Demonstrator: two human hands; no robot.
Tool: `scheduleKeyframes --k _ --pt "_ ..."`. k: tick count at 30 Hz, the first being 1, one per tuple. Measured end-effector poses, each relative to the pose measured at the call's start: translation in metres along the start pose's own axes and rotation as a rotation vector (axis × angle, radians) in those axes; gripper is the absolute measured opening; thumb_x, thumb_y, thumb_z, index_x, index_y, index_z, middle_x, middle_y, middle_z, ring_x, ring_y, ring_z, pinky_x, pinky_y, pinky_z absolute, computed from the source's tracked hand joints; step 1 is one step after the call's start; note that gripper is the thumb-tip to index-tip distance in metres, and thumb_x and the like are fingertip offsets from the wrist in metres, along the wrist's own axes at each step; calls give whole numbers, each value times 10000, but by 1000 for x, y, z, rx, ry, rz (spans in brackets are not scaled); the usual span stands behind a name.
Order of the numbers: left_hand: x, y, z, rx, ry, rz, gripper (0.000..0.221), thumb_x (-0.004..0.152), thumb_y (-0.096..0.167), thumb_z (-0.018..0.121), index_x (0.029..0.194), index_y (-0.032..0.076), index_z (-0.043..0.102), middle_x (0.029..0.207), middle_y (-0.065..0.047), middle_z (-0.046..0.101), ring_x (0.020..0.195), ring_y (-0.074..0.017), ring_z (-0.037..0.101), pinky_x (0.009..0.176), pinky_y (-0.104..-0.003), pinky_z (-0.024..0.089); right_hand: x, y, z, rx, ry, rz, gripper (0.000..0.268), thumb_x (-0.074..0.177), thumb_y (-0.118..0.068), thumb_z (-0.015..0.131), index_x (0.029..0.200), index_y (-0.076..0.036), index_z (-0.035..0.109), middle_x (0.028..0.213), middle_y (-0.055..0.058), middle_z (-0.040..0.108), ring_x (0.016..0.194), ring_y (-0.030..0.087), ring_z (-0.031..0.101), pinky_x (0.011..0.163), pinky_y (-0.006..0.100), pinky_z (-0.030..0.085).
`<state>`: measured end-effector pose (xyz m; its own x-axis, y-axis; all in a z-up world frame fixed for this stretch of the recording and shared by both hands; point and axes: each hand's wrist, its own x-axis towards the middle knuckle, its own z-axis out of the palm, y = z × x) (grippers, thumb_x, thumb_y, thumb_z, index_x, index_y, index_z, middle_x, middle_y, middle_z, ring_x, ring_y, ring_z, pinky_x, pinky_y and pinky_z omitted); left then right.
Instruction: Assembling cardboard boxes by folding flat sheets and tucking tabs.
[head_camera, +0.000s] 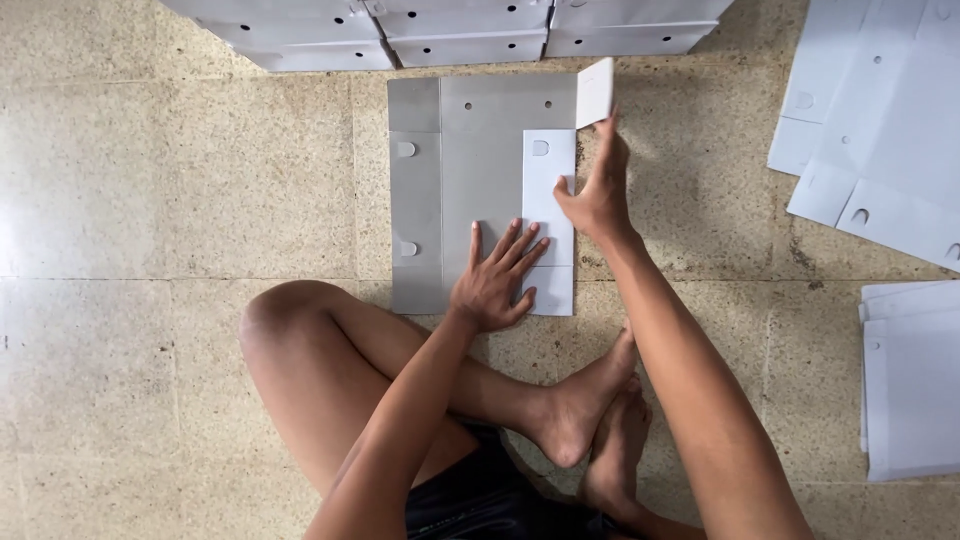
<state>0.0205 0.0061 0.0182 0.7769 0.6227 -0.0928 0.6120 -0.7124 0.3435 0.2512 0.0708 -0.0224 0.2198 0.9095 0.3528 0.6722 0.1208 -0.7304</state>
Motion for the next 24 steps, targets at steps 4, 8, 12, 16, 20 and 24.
scheduleKeyframes --k 4,8,12,16,20,24 --pt "2 -2 -2 1 -30 1 780 902 544 272 1630 271 209 1705 -49 165 1578 -303 90 1153 -734 -67 10 -31 1 -306 -174 -140 771 713 -35 697 1462 11 519 1545 269 378 1363 496 406 1049 681 360" --pt "1 -3 0 -13 -52 -21 788 890 527 289 1631 267 216 1704 -50 179 1577 -301 103 1157 -735 -43 12 -39 1 -515 -283 -132 697 812 -112 538 1502 -45 471 1598 201 380 1454 385 365 1126 614 250" --pt "2 0 -1 17 -26 -15 795 883 518 323 1632 276 207 1703 -43 182 1577 -294 115 1162 -731 -26 15 -45 -1 -616 -321 -84 661 864 -165 525 1515 -76 448 1606 169 365 1462 342 357 1130 587 280" --pt "1 3 1 26 -8 -3 776 896 523 290 1630 281 225 1702 -35 192 1574 -283 130 1172 -714 -20 13 -51 4 -661 -436 84 672 924 -226 477 1581 -137 366 1673 115 251 1514 325 269 1147 643 252" --pt "0 0 7 112 39 0 768 901 496 333 1620 242 247 1694 -51 212 1570 -270 149 1187 -703 -6 -12 -67 1 -585 -490 168 728 950 -219 412 1635 -94 197 1704 141 96 1561 362 122 1199 645 177" --pt "-6 4 10 123 71 30 761 923 469 316 1611 146 269 1702 -81 175 1576 -270 126 1196 -686 -7 -61 -71 -20 -434 -410 87 607 1058 -180 331 1630 -35 187 1694 187 97 1557 368 98 1232 573 82"
